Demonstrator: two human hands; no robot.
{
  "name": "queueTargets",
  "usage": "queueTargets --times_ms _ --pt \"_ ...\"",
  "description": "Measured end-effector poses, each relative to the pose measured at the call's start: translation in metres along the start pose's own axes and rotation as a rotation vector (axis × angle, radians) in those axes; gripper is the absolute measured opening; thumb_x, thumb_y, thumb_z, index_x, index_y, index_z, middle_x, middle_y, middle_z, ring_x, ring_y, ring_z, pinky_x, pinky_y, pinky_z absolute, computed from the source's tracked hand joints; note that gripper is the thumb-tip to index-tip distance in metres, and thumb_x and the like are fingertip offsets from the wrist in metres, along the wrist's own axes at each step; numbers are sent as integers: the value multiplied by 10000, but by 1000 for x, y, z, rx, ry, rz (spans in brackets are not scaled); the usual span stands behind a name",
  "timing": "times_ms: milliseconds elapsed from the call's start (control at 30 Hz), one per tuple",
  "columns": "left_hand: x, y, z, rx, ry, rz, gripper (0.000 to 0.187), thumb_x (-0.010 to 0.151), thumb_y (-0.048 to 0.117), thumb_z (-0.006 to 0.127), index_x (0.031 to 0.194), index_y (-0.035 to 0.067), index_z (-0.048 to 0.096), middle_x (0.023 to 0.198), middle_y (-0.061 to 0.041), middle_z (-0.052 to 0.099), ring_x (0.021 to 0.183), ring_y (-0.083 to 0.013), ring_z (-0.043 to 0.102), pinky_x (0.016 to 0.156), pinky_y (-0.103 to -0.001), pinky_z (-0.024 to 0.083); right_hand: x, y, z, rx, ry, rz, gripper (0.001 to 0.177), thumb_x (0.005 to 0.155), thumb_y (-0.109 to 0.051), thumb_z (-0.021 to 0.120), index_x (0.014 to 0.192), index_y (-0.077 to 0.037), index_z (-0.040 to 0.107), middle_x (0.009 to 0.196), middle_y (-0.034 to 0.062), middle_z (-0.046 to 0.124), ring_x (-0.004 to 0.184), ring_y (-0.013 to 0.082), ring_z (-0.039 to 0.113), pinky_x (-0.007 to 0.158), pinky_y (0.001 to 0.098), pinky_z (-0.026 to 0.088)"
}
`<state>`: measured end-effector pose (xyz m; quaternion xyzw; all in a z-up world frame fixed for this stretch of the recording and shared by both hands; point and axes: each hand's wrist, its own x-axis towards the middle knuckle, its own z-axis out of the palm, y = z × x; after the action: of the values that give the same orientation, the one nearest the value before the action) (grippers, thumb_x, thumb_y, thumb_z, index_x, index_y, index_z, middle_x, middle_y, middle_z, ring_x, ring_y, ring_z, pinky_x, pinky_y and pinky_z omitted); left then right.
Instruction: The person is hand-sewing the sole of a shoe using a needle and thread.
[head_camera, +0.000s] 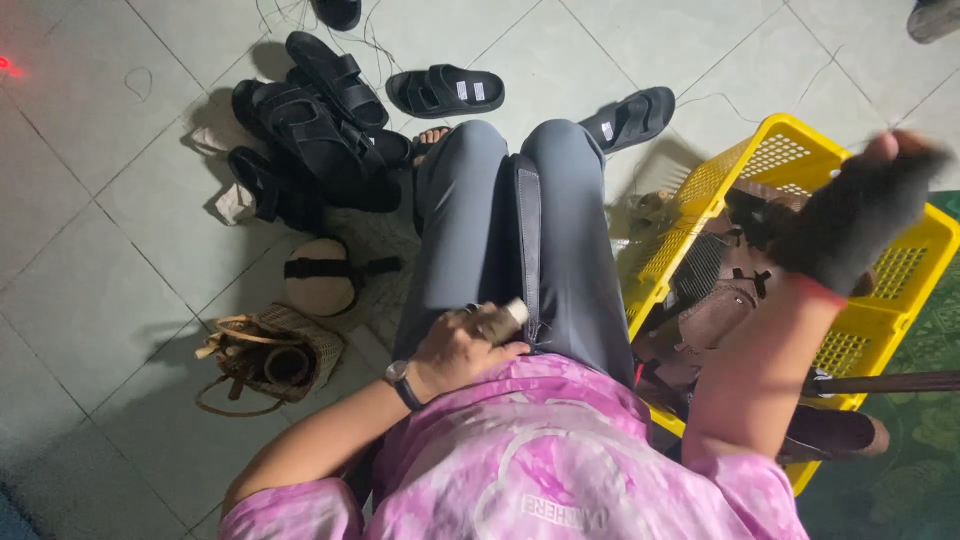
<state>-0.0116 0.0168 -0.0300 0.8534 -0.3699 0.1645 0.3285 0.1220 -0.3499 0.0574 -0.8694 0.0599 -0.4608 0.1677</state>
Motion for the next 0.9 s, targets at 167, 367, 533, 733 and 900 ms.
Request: queueTargets --times_ms 167,367,533,733,900 --pt "8 4 -12 124 -642 -504 570 930 484 540 579 39 606 1072 -126 502 498 -350 623 458 -516 530 -28 -27 2 -352 -1072 -213 390 791 -65 485 1110 -126 701 897 192 714 753 386 699 662 456 556" --pt "27 -5 -25 -905 -177 -598 241 940 209 565 906 30 723 1220 -132 509 1045 -338 594 871 -399 505 -109 -118 -46 630 -1436 -55 635 834 -358 634 1396 -151 424 813 172 723 709 399 688 627 513 558" --pt "78 -9 -44 -1078 32 -828 345 978 338 499 946 81 726 1053 -109 633 947 -209 617 680 -246 439 -123 -106 -59 754 -1376 85 285 796 -300 691 1057 -186 705 728 74 731 678 285 718 547 379 584" --pt "107 -45 -4 -1205 127 -1045 458 957 413 515 912 -2 703 518 3 487 488 -50 488 429 -136 351 -132 -106 -38 901 -1353 289 158 771 -148 735 907 -66 724 572 81 664 543 179 660 513 299 540" --pt "114 -79 14 -1431 387 -1059 437 974 334 535 961 -87 651 522 87 276 437 -21 383 366 -129 296 -122 -123 -30 959 -1397 619 100 775 -25 710 870 -42 736 568 33 642 512 93 587 504 219 493"
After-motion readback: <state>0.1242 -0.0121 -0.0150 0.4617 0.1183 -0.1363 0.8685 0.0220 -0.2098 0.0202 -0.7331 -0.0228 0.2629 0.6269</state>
